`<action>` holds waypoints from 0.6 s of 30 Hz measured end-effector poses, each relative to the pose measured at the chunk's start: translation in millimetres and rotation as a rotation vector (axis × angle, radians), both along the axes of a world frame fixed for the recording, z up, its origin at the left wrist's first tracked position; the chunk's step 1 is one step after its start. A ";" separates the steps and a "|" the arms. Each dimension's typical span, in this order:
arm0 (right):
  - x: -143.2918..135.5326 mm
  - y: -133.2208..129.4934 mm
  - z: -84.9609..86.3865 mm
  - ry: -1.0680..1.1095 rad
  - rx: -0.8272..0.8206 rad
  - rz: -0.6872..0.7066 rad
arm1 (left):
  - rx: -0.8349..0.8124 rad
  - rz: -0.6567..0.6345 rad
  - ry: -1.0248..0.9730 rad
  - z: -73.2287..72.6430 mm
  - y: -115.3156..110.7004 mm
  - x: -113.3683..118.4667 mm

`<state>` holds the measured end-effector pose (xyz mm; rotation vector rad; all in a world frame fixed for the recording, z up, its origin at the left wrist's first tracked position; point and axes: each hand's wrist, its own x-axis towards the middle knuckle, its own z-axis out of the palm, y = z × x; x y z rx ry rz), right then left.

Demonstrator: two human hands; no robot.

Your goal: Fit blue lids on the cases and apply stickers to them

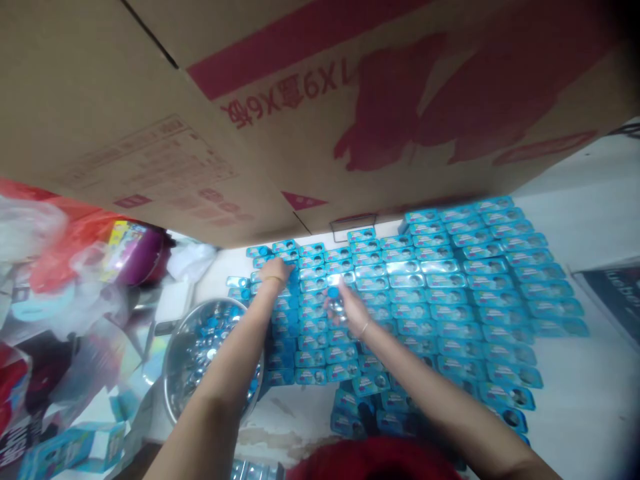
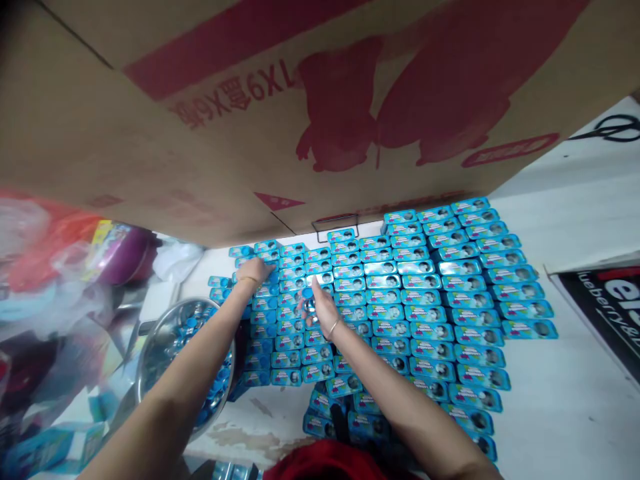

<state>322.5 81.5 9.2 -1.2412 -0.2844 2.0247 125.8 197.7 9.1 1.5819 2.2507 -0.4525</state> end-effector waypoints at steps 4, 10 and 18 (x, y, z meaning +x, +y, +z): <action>-7.0 8.9 0.3 0.024 -0.019 0.013 | 0.148 -0.256 -0.471 19.2 -38.3 25.6; -20.5 24.0 0.2 0.191 -0.061 -0.003 | 0.303 -0.302 -0.759 17.6 -47.5 29.8; -18.8 27.0 -6.2 0.217 -0.091 -0.048 | 0.128 0.006 -0.122 -11.9 39.1 -13.3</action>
